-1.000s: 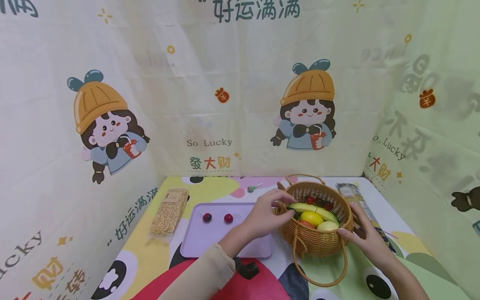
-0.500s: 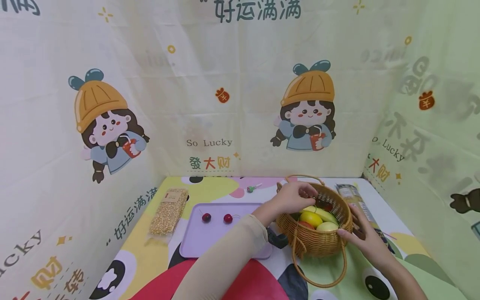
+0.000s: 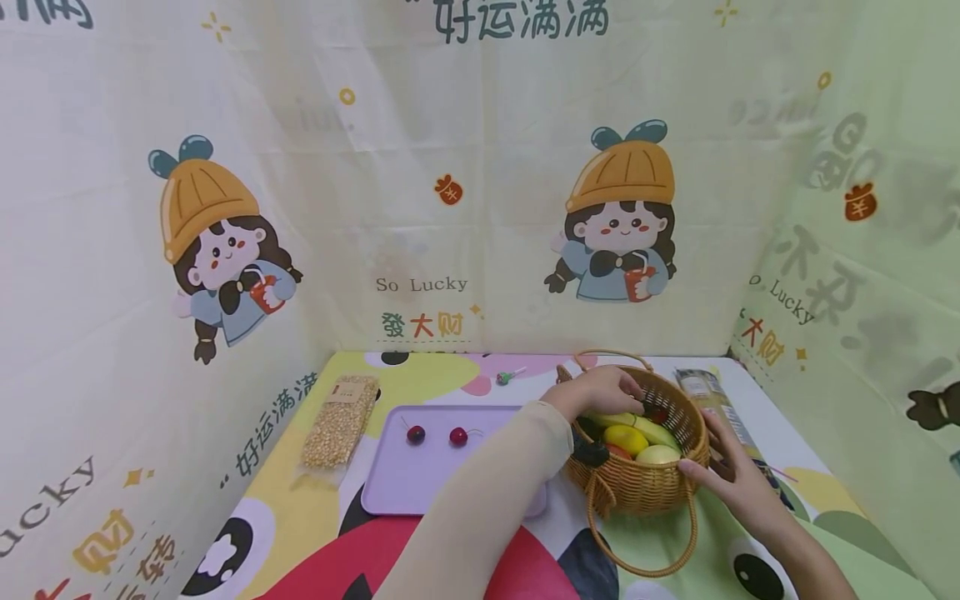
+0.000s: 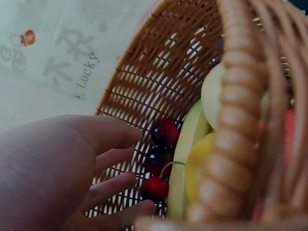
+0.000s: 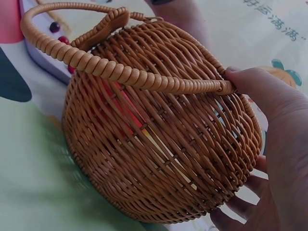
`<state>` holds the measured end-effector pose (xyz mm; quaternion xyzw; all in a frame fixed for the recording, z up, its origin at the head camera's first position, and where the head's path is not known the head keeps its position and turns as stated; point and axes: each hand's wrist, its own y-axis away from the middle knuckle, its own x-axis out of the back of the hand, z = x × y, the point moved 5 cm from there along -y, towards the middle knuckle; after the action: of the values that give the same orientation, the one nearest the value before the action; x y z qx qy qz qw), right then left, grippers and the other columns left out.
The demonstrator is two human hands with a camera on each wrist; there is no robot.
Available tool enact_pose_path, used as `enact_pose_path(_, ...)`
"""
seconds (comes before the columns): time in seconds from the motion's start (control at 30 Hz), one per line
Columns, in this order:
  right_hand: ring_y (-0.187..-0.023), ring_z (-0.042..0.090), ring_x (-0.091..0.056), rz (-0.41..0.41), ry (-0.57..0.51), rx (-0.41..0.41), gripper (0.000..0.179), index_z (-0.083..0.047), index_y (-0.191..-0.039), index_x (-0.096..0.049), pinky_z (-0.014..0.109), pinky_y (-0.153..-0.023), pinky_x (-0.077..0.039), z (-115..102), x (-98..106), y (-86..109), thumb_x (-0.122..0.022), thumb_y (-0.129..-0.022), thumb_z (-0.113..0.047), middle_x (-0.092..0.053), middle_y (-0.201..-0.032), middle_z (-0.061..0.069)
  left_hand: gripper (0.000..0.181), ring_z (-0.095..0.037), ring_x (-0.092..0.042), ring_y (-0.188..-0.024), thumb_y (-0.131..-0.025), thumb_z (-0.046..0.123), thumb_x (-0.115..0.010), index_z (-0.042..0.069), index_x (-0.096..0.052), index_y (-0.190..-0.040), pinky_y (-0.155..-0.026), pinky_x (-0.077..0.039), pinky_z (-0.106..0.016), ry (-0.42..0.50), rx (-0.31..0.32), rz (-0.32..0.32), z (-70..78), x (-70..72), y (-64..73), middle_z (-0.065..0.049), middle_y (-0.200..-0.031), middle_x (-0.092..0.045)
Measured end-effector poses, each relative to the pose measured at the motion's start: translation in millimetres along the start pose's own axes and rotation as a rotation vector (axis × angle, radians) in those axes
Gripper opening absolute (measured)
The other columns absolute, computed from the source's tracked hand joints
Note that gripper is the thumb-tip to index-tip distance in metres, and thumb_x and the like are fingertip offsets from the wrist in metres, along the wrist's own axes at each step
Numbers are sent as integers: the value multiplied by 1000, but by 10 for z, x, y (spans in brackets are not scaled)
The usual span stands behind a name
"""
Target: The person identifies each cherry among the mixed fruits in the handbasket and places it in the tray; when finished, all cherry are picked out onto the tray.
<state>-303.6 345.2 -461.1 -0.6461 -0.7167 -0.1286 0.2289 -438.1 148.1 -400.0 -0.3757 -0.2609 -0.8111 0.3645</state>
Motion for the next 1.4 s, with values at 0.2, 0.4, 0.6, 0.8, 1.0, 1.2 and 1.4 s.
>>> enact_pose_path(0.2, -153, 75, -29, -4, 8, -10, 94, -14, -180, 3, 9, -91, -48, 12, 7, 23, -63, -114, -25, -16, -177, 42, 39, -1, -62, -137, -109, 42, -67, 35, -73, -147, -116, -51, -25, -63, 68, -52, -27, -81, -130, 20, -148, -69)
enact_pose_path(0.4, -151, 76, -32, 2, 29, -15, 95, -15, -180, 3, 12, -90, -50, 5, 17, 43, -63, -114, -26, -17, -176, 43, 45, -6, -61, -143, -111, 40, -65, 28, -67, -154, -118, -50, -26, -59, 19, -91, -5, -89, -79, 13, -156, -66)
enact_pose_path(0.6, -151, 73, -34, 14, 35, 4, 95, -16, -180, 1, 11, -91, -49, -24, 22, 53, -65, -113, -24, -19, -176, 43, 45, -5, -59, -146, -113, 37, -61, 24, -66, -156, -119, -48, -23, -79, -54, -107, 63, -85, -6, 11, -159, -64)
enact_pose_path(0.8, -149, 76, -35, 13, 23, -7, 93, -16, -180, 2, 13, -89, -51, 14, 22, 94, -63, -114, -24, -19, -175, 44, 47, -2, -61, -139, -111, 36, -62, 24, -66, -156, -115, -49, -21, -37, -50, -135, 73, -172, -7, 12, -158, -65)
enact_pose_path(1.0, -150, 75, -35, 13, 33, -28, 94, -15, -180, 1, 13, -89, -50, 16, -7, 124, -64, -114, -26, -20, -175, 43, 36, -2, -66, -117, -109, 32, -67, 26, -76, -144, -101, -54, -21, -37, -28, -58, 39, -189, -14, 14, -142, -74)
enact_pose_path(1.2, -151, 73, -34, 19, 37, -23, 94, -15, -180, 1, 13, -90, -50, -2, -29, 123, -64, -113, -26, -20, -175, 43, 26, -4, -66, -100, -104, 18, -73, 25, -84, -126, -80, -53, -19, -147, -47, -28, 33, -190, 0, 12, -121, -80)
enact_pose_path(1.4, -151, 74, -33, 10, 17, -16, 93, -19, -181, 1, 14, -90, -51, -25, -64, 113, -64, -114, -25, -19, -176, 42, 27, -6, -65, -92, -101, 11, -74, 23, -86, -121, -72, -51, -20, -141, -12, -25, 29, -160, 64, 12, -114, -80)
